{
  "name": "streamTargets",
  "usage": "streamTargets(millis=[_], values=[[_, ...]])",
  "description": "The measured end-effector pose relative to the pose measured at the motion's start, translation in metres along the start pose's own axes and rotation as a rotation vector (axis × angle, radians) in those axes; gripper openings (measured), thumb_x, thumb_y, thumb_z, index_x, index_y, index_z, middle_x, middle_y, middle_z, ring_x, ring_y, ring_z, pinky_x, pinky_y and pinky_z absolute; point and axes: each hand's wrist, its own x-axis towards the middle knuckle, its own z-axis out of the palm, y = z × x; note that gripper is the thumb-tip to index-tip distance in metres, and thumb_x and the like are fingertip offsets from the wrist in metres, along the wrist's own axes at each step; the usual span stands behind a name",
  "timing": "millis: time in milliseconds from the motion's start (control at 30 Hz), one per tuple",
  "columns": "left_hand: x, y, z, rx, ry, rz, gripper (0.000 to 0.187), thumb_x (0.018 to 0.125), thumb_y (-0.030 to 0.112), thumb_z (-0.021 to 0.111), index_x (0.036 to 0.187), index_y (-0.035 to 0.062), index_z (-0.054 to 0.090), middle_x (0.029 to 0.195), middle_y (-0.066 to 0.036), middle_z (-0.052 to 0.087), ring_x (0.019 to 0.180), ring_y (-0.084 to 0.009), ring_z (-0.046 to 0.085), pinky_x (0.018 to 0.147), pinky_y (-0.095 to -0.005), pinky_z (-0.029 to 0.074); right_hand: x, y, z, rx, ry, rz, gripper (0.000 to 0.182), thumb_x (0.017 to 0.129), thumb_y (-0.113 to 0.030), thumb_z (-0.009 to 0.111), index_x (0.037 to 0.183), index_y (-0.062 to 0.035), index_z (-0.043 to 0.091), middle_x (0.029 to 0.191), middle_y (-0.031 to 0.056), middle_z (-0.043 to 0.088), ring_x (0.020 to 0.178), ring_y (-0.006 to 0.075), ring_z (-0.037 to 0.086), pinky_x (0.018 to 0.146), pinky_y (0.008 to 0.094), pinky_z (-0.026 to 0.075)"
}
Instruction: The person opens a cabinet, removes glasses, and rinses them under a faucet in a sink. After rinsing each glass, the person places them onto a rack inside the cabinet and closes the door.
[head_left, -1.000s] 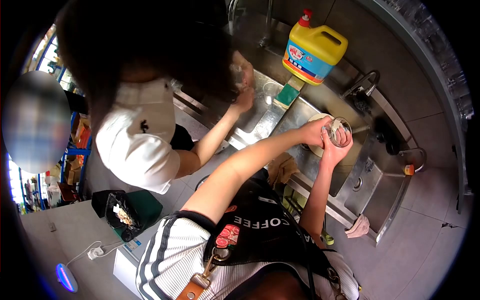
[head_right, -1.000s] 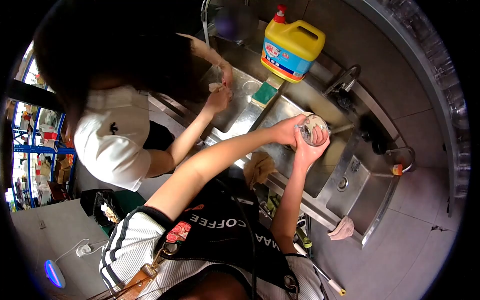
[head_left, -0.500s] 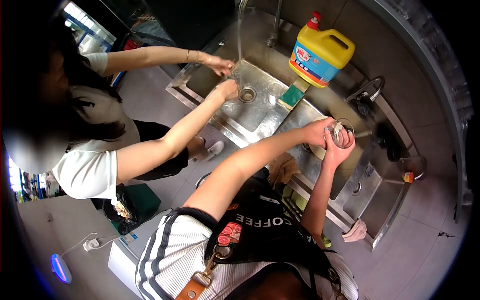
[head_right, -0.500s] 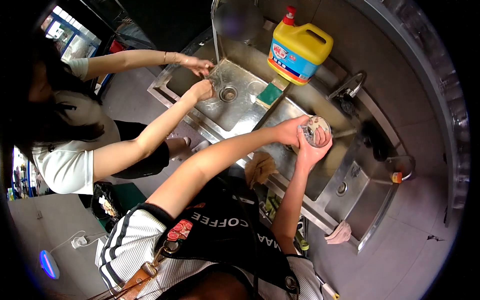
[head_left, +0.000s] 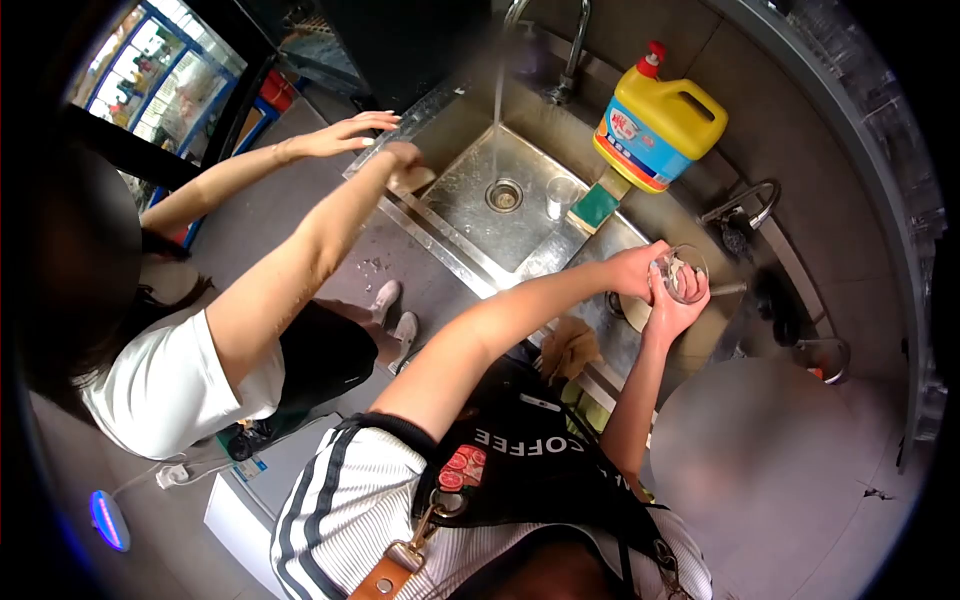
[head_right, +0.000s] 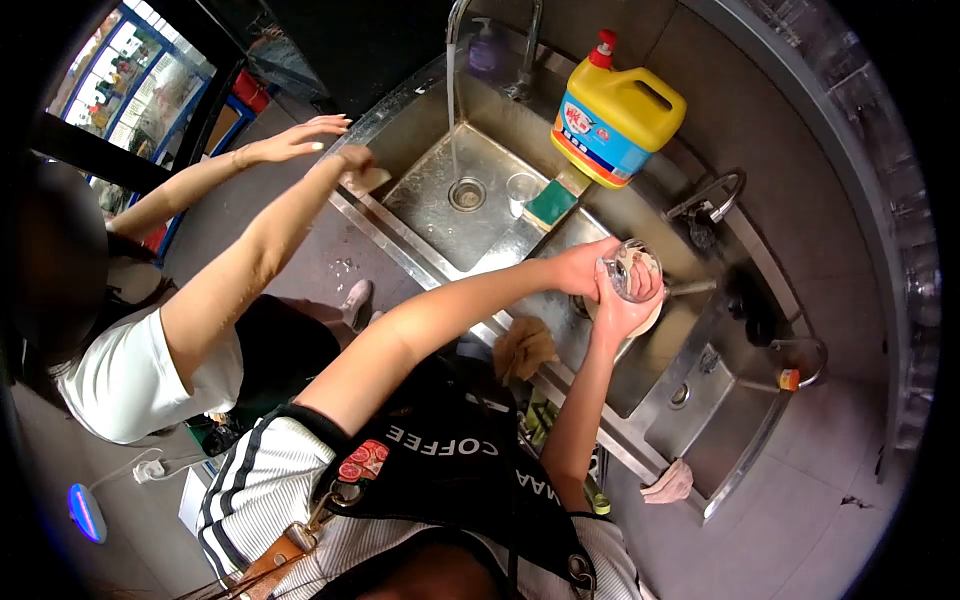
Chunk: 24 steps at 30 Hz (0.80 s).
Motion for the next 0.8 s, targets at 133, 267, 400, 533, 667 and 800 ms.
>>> streamTargets(millis=[133,267,400,533,667,800], values=[[-0.005,0.013,-0.014,0.07,-0.001,-0.09,0.066,0.053,0.016,0.078,0.106,0.0028,0.043,0.097,-0.012,0.056,0.092,-0.0211,0.055,0.08,-0.0315,0.043,0.001,0.0,0.01,0.002,-0.023,-0.01,0.082,0.053,0.003,0.081,0.12,-0.0003,0.032,0.113,0.0153,0.047,0.108,0.0233,0.047,0.097,0.0343,0.037],[-0.01,0.006,-0.037,0.086,0.058,-0.003,0.067,0.054,0.018,0.079,0.107,0.003,0.042,0.098,-0.012,0.054,0.095,-0.0207,0.054,0.082,-0.0325,0.043,0.001,-0.003,0.034,-0.074,-0.119,-0.064,0.078,0.058,0.006,0.078,0.121,0.0011,0.032,0.117,0.0174,0.046,0.11,0.024,0.045,0.098,0.0353,0.037],[-0.029,0.018,-0.081,0.122,0.192,0.017,0.07,0.059,0.024,0.079,0.112,0.0025,0.04,0.104,-0.012,0.053,0.1,-0.0189,0.053,0.086,-0.0326,0.042,-0.002,-0.016,0.083,0.056,-0.276,0.011,0.085,0.054,0.004,0.08,0.123,0.0003,0.03,0.115,0.0149,0.046,0.11,0.0224,0.044,0.097,0.0354,0.036],[-0.054,0.006,-0.142,0.043,0.306,0.003,0.084,0.06,0.02,0.079,0.127,0.0048,0.031,0.121,-0.013,0.047,0.114,-0.0197,0.045,0.096,-0.0332,0.036,-0.004,0.006,0.145,0.074,-0.461,0.034,0.085,0.054,0.004,0.079,0.123,-0.0009,0.029,0.115,0.0139,0.046,0.109,0.022,0.046,0.095,0.0351,0.038],[-0.085,-0.021,-0.212,0.087,0.26,-0.097,0.091,0.061,0.014,0.079,0.134,0.0037,0.027,0.129,-0.011,0.041,0.121,-0.0195,0.038,0.101,-0.0335,0.031,-0.009,0.05,0.203,0.109,-0.586,0.121,0.082,0.055,0.006,0.077,0.122,-0.0017,0.03,0.112,0.0109,0.048,0.108,0.0199,0.046,0.094,0.0316,0.038],[-0.139,-0.038,-0.297,-0.048,0.445,-0.358,0.034,0.073,0.01,0.07,0.104,0.0041,0.058,0.095,-0.006,0.062,0.088,-0.0129,0.056,0.076,-0.0275,0.046,-0.004,0.096,0.256,0.032,-0.582,0.146,0.083,0.052,0.005,0.08,0.12,-0.0036,0.033,0.112,0.0113,0.047,0.105,0.02,0.046,0.092,0.0334,0.039]])
